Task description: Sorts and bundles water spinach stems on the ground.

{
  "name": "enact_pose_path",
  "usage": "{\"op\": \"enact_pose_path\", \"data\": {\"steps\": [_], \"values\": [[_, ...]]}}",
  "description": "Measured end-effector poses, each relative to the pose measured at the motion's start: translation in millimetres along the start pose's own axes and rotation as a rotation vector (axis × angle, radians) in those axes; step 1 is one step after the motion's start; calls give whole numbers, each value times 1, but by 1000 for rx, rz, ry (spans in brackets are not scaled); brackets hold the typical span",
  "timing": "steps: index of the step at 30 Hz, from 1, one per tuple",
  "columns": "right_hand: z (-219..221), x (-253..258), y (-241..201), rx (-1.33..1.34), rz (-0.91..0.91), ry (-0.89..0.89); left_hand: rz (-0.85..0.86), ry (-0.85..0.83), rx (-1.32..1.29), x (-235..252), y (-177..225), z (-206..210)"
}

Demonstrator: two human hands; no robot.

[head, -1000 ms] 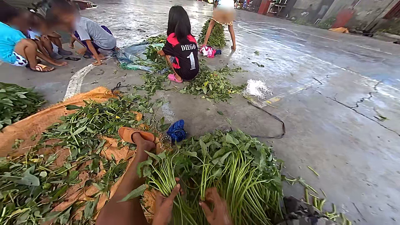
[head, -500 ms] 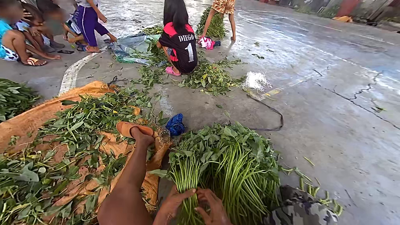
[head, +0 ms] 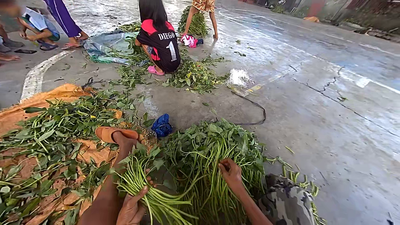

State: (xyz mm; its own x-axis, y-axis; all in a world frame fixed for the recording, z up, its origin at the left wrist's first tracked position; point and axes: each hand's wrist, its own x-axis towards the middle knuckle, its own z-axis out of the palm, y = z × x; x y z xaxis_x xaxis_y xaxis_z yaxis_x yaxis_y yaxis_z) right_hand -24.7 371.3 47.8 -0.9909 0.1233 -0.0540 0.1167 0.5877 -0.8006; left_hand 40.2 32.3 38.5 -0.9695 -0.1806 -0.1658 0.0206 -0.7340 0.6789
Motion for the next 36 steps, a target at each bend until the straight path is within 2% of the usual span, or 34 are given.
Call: {"op": "enact_pose_path", "data": {"steps": [3,6,8,10,14,17,22,25,28,30,32,36], "values": [[3,0,-3,-159,44,-44,-65,42,45,1,-12,9],[6,12,-20,-470,125,-210,-141,17,41,-3,-20,23],[5,22,-30,-586,180,-297,-149,-6,35,-6,-15,29],[0,25,-33,-537,195,-278,-109,-7,55,-7,-2,37],[-28,9,-49,-333,142,-133,-25,-5,98,4,11,48],[-35,-9,-59,-345,107,-164,-114,-77,203,11,-5,66],[-11,-34,-65,-186,-59,-185,-321,-276,447,7,-50,114],[4,-45,-59,-18,-213,-148,-316,-225,507,1,-64,129],[7,-51,-51,8,-287,-186,-275,-130,568,-2,-67,130],[4,-53,-49,-21,-283,-271,-260,-107,604,-4,-66,126],[1,-51,-49,-77,-249,-268,-229,-119,573,-7,-61,115],[-12,-34,-55,-264,45,-173,-165,-196,470,-8,-36,87]]}}
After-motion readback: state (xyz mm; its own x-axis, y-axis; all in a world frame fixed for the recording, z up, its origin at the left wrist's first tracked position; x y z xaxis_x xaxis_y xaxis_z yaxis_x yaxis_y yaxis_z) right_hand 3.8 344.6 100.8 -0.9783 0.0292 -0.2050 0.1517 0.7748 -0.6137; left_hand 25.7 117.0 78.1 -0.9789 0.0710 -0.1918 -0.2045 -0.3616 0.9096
